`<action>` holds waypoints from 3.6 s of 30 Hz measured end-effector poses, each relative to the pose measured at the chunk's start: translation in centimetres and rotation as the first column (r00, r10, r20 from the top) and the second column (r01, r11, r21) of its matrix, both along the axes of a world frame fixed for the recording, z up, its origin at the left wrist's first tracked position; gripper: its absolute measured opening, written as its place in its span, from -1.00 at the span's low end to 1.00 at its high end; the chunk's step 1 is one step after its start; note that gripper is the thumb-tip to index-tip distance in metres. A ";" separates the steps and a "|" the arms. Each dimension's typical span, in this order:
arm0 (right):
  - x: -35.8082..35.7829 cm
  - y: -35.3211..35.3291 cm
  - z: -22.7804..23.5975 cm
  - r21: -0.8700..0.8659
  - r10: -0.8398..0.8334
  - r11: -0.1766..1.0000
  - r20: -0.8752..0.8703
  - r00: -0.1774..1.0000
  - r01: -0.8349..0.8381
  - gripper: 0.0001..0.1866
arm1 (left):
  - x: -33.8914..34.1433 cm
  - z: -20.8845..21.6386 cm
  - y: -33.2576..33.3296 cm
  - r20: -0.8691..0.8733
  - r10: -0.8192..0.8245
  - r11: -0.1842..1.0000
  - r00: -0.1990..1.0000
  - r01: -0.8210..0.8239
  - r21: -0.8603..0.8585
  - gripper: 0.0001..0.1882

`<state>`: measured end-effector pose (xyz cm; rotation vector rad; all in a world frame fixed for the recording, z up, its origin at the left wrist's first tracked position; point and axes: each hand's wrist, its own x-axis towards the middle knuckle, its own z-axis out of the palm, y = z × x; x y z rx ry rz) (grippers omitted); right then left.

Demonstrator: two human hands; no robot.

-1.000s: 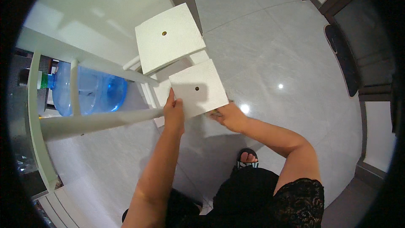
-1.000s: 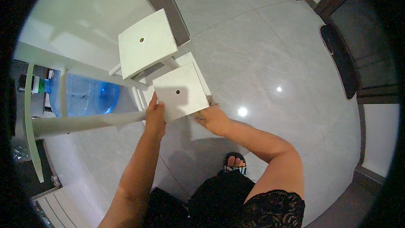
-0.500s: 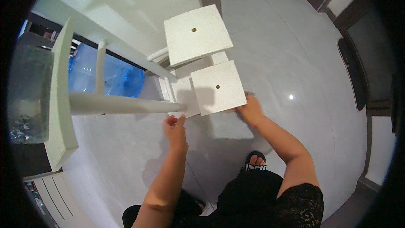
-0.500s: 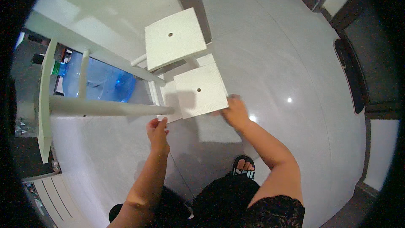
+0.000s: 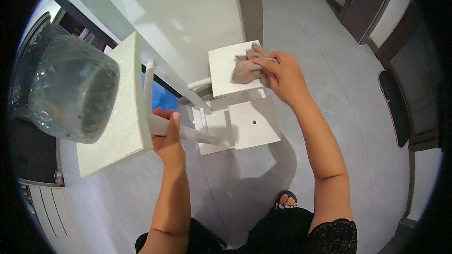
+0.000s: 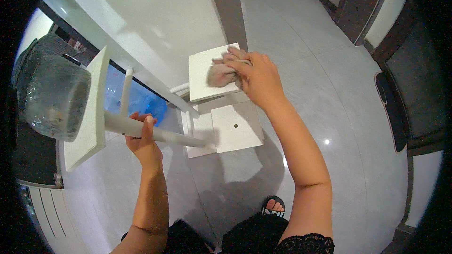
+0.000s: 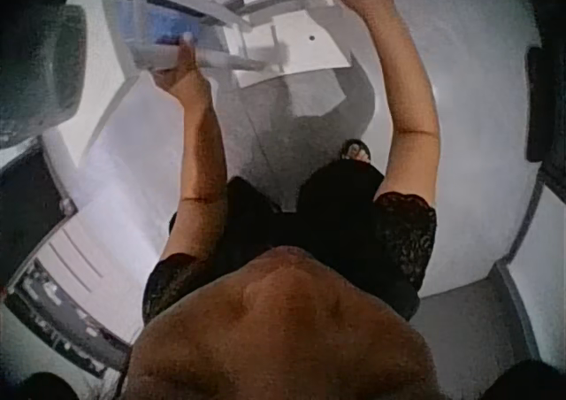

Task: The person wipes a white plastic stand with a cloth, then washes the cloth in the kitchen sink. They return to the living area, move a box of snacks, and wipe the top and sides of a portable air cooler. The person opens the cooler to reveal ice packs, then closes it and continues wiping.

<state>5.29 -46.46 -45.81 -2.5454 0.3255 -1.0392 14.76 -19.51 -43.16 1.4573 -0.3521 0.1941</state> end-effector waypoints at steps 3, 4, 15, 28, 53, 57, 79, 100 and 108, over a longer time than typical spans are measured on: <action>1.0 -1.9 -0.8 0.130 -0.260 0.957 -0.027 0.965 0.261 -0.64 | 1.0 0.2 0.2 -0.062 -0.038 0.999 0.997 0.036 -0.037 -0.80; 0.6 -2.5 -1.6 0.100 -0.314 0.945 0.023 0.949 0.310 -0.66 | 1.3 0.0 0.2 -0.061 -0.059 0.998 0.996 0.056 -0.038 -0.85; -1.4 -2.8 -7.0 0.550 -0.241 0.819 0.073 0.968 0.163 -0.69 | 2.8 -1.5 -0.7 -0.046 0.010 0.984 0.999 -0.018 -0.179 -0.83; 4.4 -8.4 -19.7 0.660 0.030 0.750 -0.104 0.994 0.047 -0.72 | 2.4 -2.0 2.9 0.072 0.129 0.991 0.989 -0.131 0.032 -0.80; 27.0 1.3 -24.4 -0.052 0.185 0.971 -0.466 0.865 -0.235 -0.77 | 2.6 -3.7 5.7 -0.034 0.169 0.984 0.985 -0.167 0.058 -0.71; 21.1 -7.5 -24.0 -0.077 0.071 0.990 -0.468 0.881 -0.120 -0.72 | 2.7 -3.9 5.4 0.015 0.190 0.979 0.982 -0.191 0.072 -0.72; 25.7 1.8 -25.4 0.197 0.260 0.960 -0.386 0.885 -0.197 -0.68 | 3.1 -4.2 6.3 -0.014 0.157 0.987 0.988 -0.156 0.042 -0.72; 16.5 -10.0 -26.4 0.275 -0.245 0.892 -0.373 0.895 0.359 -0.67 | 3.2 -4.2 6.2 -0.025 0.085 0.996 0.996 -0.084 0.041 -0.75; 28.1 2.6 -24.1 0.242 0.442 0.897 -0.421 0.792 -0.371 -0.68 | 3.2 -3.9 5.7 -0.026 0.100 0.994 0.995 -0.098 0.057 -0.75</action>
